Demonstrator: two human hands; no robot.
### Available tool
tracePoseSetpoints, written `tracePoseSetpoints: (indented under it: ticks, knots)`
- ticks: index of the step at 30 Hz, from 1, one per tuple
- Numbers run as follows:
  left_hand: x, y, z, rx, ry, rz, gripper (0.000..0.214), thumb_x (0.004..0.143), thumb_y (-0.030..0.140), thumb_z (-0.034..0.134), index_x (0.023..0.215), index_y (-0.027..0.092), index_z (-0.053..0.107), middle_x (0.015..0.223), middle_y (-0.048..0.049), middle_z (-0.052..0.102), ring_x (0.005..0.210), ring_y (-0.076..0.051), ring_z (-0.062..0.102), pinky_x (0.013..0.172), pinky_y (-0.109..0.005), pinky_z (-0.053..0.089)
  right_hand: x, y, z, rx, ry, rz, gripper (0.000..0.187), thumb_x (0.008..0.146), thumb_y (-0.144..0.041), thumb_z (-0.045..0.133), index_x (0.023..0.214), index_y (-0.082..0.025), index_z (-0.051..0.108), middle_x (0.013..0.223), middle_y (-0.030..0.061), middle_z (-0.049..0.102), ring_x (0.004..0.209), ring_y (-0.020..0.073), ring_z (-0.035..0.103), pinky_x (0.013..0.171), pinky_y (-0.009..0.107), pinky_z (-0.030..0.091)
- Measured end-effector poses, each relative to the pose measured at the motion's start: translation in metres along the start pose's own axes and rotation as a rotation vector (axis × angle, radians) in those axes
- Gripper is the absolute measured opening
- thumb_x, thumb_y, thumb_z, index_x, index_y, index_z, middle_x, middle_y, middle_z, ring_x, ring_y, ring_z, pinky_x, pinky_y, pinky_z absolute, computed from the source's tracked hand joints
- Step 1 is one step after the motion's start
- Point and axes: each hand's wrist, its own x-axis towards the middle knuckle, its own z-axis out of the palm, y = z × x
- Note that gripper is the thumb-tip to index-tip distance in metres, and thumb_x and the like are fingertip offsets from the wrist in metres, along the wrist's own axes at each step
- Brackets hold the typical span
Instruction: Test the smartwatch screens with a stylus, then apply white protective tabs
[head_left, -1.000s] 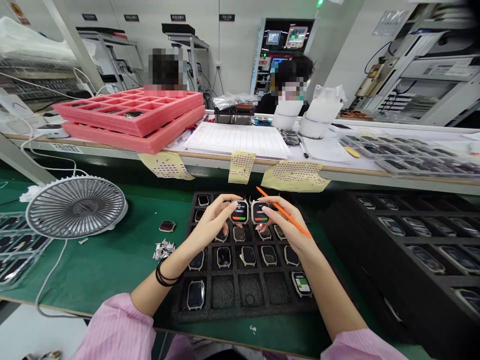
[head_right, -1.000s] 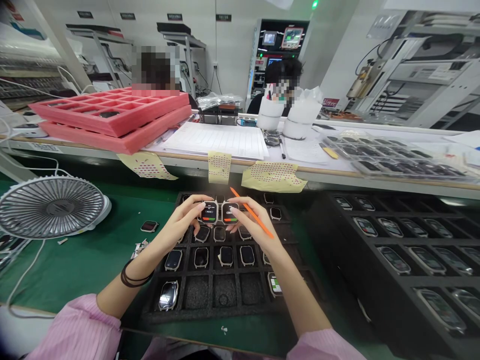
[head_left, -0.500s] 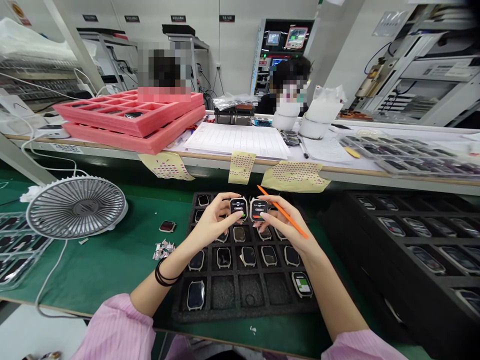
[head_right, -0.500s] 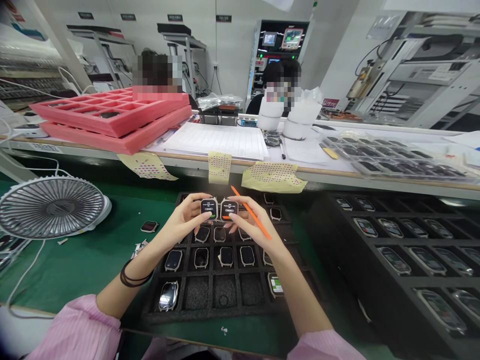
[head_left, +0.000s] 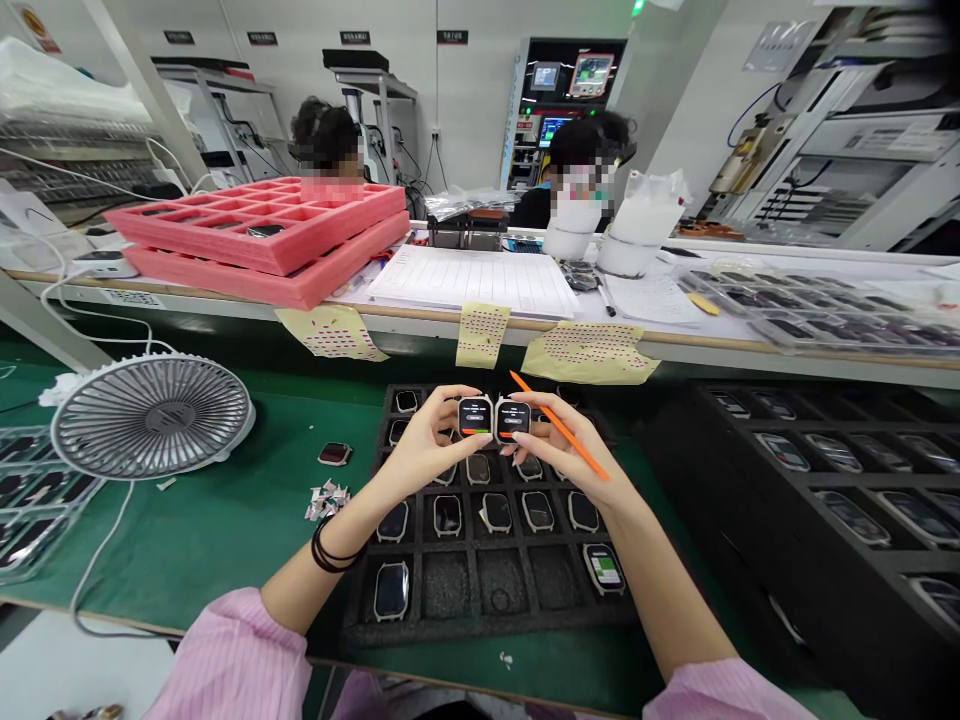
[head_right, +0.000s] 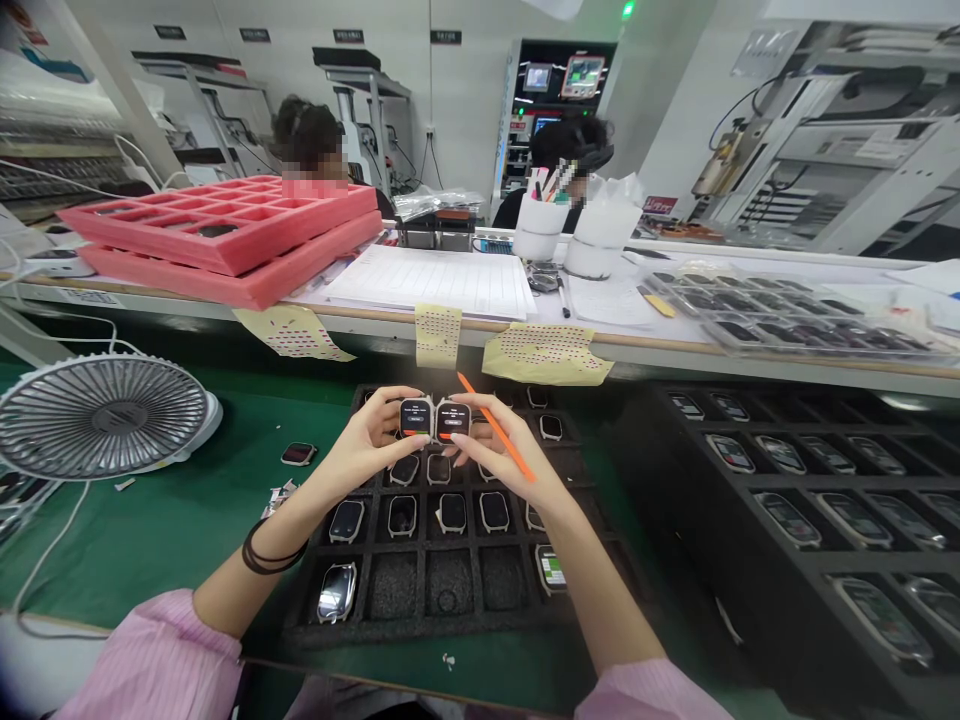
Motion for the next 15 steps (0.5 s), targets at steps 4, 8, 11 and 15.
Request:
tracePoseSetpoints:
  ticks: [4,8,11,15]
  knots:
    - [-0.0002,0.0008,0.0005,-0.013,0.008,-0.009,0.043,0.080,0.035,0.071,0.115,0.019,0.051,0.103,-0.0069,0.066,0.081,-0.015,0.064,0.054,-0.019,0.045,0.0012,0.0004,-0.0001,-0.014,0.010,-0.008,0.036,0.083,-0.033,0.071,0.116,-0.024,0.060,0.094,0.0052,0.069,0.074,0.0212,0.072,0.065,0.038,0.062]
    - [0.0000,0.0000,0.0018,-0.022,0.011,-0.021,0.038,0.086,0.040,0.062,0.116,0.018,0.051,0.101,-0.0073,0.064,0.071,-0.013,0.062,0.041,-0.016,0.037,0.0012,-0.0007,0.0017,-0.024,0.063,0.002,0.033,0.082,-0.037,0.071,0.111,-0.023,0.063,0.094,0.0055,0.070,0.069,0.0202,0.072,0.061,0.035,0.060]
    - [0.0007,-0.0010,0.0025,-0.023,0.011,-0.009,0.037,0.086,0.041,0.062,0.114,0.018,0.052,0.099,-0.0065,0.064,0.069,-0.012,0.060,0.041,-0.015,0.038,0.0011,-0.0011,0.0040,-0.030,0.126,0.027,0.030,0.081,-0.038,0.072,0.105,-0.023,0.064,0.083,0.0031,0.070,0.062,0.0183,0.070,0.058,0.033,0.058]
    - [0.0028,-0.0037,0.0020,-0.030,0.007,-0.005,0.037,0.087,0.046,0.059,0.111,0.018,0.055,0.089,-0.0038,0.063,0.064,-0.010,0.057,0.041,-0.016,0.039,0.0024,0.0001,0.0059,-0.048,0.171,0.063,0.027,0.079,-0.037,0.074,0.100,-0.022,0.065,0.072,-0.0002,0.068,0.054,0.0159,0.066,0.055,0.031,0.057]
